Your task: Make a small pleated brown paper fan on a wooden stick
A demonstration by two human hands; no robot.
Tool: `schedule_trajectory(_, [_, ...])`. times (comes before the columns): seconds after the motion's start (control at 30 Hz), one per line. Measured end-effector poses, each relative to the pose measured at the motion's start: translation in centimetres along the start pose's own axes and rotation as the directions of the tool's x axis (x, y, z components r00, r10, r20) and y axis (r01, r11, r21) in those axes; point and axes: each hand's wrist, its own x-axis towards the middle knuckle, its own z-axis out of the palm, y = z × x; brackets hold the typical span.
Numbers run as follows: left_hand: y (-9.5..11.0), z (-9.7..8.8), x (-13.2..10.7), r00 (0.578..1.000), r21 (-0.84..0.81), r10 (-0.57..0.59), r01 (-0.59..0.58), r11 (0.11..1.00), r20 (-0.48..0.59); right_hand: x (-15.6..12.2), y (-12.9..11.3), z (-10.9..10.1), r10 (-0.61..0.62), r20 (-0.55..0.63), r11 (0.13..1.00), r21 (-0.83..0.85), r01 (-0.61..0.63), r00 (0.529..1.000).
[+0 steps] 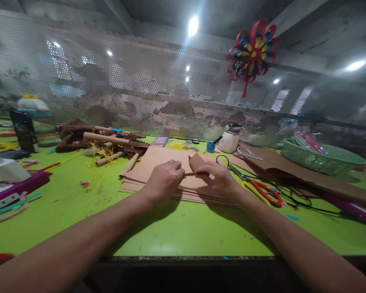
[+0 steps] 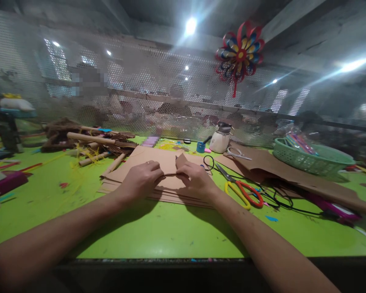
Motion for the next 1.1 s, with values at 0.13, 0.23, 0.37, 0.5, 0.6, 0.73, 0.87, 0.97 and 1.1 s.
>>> schedule_trajectory(0.13, [-0.03,0.13,0.09,0.998,0.043,0.013,-0.01,0.999,-0.06,0.04,-0.4,-0.31,-0.032,-0.023,0.998,-0.062,0.031,0.999])
schedule_trajectory(0.23, [-0.03,0.24,0.1,0.998,0.047,0.005,-0.001,0.999,-0.07,0.02,-0.55,-0.4,-0.025,-0.018,0.998,-0.067,0.023,1.0])
schedule_trajectory(0.37, [-0.02,0.26,0.06,0.998,0.033,0.013,-0.011,0.999,-0.067,-0.02,-0.55,-0.31,-0.004,-0.038,1.0,0.001,0.004,0.999])
schedule_trajectory(0.5, [0.06,0.26,0.02,0.997,0.031,0.007,-0.004,1.0,-0.081,-0.09,-0.44,-0.08,0.04,-0.085,0.994,0.109,-0.031,0.996])
schedule_trajectory(0.6, [0.14,0.22,0.01,0.996,0.033,0.012,-0.009,0.999,-0.09,-0.05,-0.56,-0.05,0.072,-0.104,0.984,0.167,-0.054,0.992])
schedule_trajectory(0.73, [0.21,0.02,0.02,0.994,0.05,0.019,-0.014,0.999,-0.107,0.16,-0.88,-0.17,0.149,-0.105,0.958,0.261,-0.118,0.983])
schedule_trajectory(0.87, [0.27,-0.23,0.06,0.992,0.069,0.038,-0.03,0.997,-0.12,0.21,-0.81,-0.09,0.256,-0.064,0.907,0.36,-0.217,0.965])
schedule_trajectory(0.97, [0.32,-0.33,0.08,0.99,0.088,0.042,-0.03,0.996,-0.132,0.1,-0.66,0.12,0.354,-0.007,0.848,0.424,-0.318,0.935])
schedule_trajectory(1.1, [0.36,-0.35,0.05,0.988,0.093,0.053,-0.04,0.995,-0.145,0.1,-0.88,0.21,0.465,0.069,0.74,0.518,-0.43,0.883])
